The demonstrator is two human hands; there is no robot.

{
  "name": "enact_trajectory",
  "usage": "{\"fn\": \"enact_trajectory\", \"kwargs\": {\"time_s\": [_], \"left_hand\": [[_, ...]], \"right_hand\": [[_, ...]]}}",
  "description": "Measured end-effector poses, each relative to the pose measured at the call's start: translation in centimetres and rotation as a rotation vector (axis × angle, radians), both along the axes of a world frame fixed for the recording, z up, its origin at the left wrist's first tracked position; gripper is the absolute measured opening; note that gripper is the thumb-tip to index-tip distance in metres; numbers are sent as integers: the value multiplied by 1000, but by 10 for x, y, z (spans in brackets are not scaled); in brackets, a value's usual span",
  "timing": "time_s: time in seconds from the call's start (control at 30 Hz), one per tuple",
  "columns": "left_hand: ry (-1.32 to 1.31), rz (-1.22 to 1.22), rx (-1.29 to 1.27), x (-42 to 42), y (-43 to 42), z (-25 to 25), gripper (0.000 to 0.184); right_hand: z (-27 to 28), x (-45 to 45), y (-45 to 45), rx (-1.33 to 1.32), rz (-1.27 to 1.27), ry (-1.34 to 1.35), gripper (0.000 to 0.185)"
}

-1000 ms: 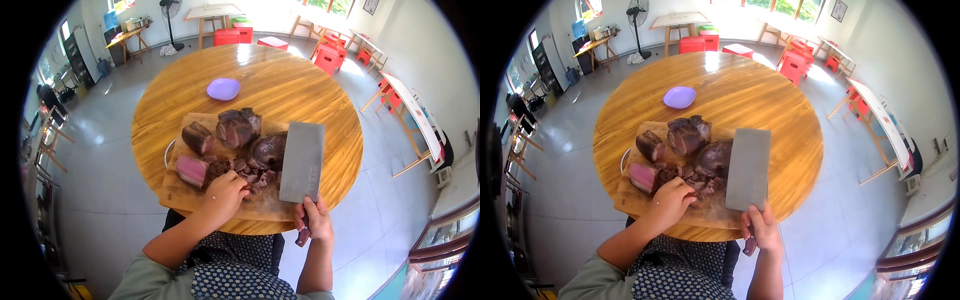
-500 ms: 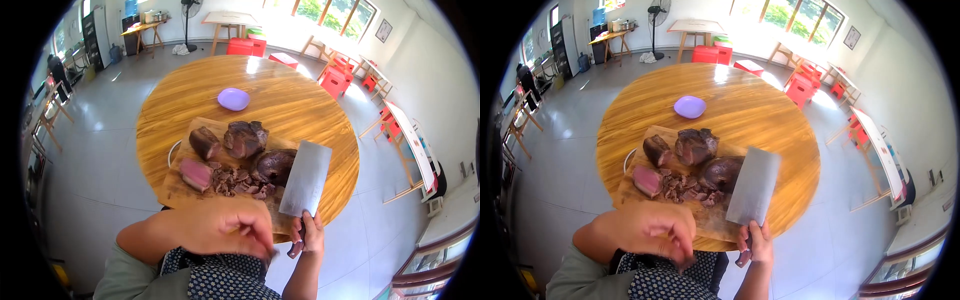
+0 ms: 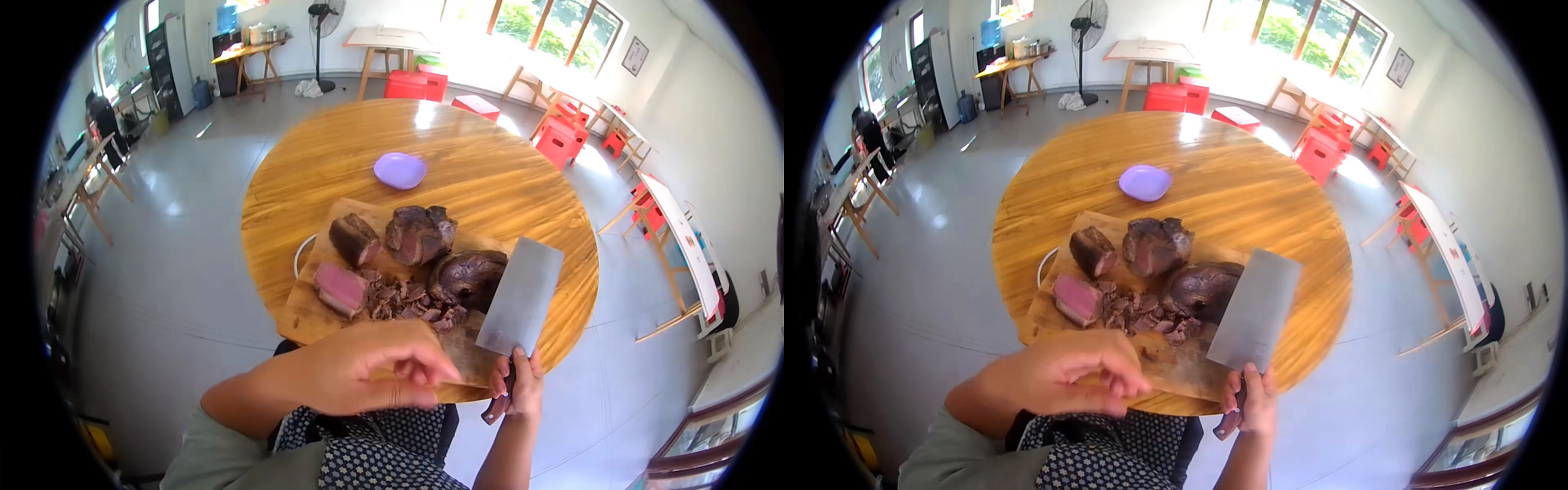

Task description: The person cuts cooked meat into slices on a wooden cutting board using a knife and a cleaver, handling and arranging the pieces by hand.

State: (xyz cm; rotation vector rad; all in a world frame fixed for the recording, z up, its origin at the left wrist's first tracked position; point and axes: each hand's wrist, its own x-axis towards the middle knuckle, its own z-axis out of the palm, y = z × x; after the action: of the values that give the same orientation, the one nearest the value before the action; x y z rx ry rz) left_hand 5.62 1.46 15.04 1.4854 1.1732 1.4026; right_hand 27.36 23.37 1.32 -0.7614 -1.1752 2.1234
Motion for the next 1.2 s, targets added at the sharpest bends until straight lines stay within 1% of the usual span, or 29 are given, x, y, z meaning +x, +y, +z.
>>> {"fn": "enact_trajectory", "kwargs": {"time_s": [0.07, 0.1, 0.17, 0.2, 0.27, 0.4, 0.47, 0.5, 0.57, 0.6, 0.63, 0.7, 0.97, 1.07, 1.13, 1.17, 1.2], "left_hand": [[199, 335, -219, -3, 5, -35, 22], [204, 313, -236, -1, 10, -59, 22], [644, 558, 6, 0, 18, -104, 21], [645, 548, 4, 3, 21, -114, 21], [827, 577, 6, 8, 29, -127, 23], [828, 474, -11, 1, 35, -140, 23], [740, 456, 125, -1, 37, -141, 23], [747, 447, 127, 1, 36, -135, 23], [822, 518, 546, 10, 23, -114, 23], [836, 512, 649, 9, 19, -109, 28], [848, 518, 635, 11, 15, -101, 28], [828, 495, 734, 15, 11, -89, 29], [824, 508, 762, 12, 7, -89, 31], [828, 530, 714, 15, 9, -101, 31], [826, 561, 594, 14, 16, -114, 28], [841, 586, 587, 14, 20, -120, 28], [829, 535, 476, 15, 27, -127, 26]], "right_hand": [[6, -6, -3, -39, -52, 52, 15], [6, -8, -2, -57, -74, 52, 15], [1, -17, 2, -87, -96, 119, 11], [-4, -20, 2, -93, -113, 136, 8], [-4, -19, 2, -97, -106, 155, 9], [-4, -14, 2, -77, -76, 172, 10], [-3, -13, 1, -83, -78, 164, 11], [-2, -14, 1, -78, -71, 156, 11], [-1, -13, 1, -83, -70, 148, 12], [-2, -15, 1, -83, -53, 135, 12], [-3, -15, 1, -95, -40, 138, 12], [-5, -12, 5, -97, 0, 131, 19], [-8, -14, 6, -48, 20, 156, 18], [-3, -10, 3, -52, 1, 136, 16], [-4, -12, 3, -38, -10, 127, 16], [-6, -13, 2, -38, 19, 133, 16], [-8, -12, 1, -31, -38, 106, 18]]}}
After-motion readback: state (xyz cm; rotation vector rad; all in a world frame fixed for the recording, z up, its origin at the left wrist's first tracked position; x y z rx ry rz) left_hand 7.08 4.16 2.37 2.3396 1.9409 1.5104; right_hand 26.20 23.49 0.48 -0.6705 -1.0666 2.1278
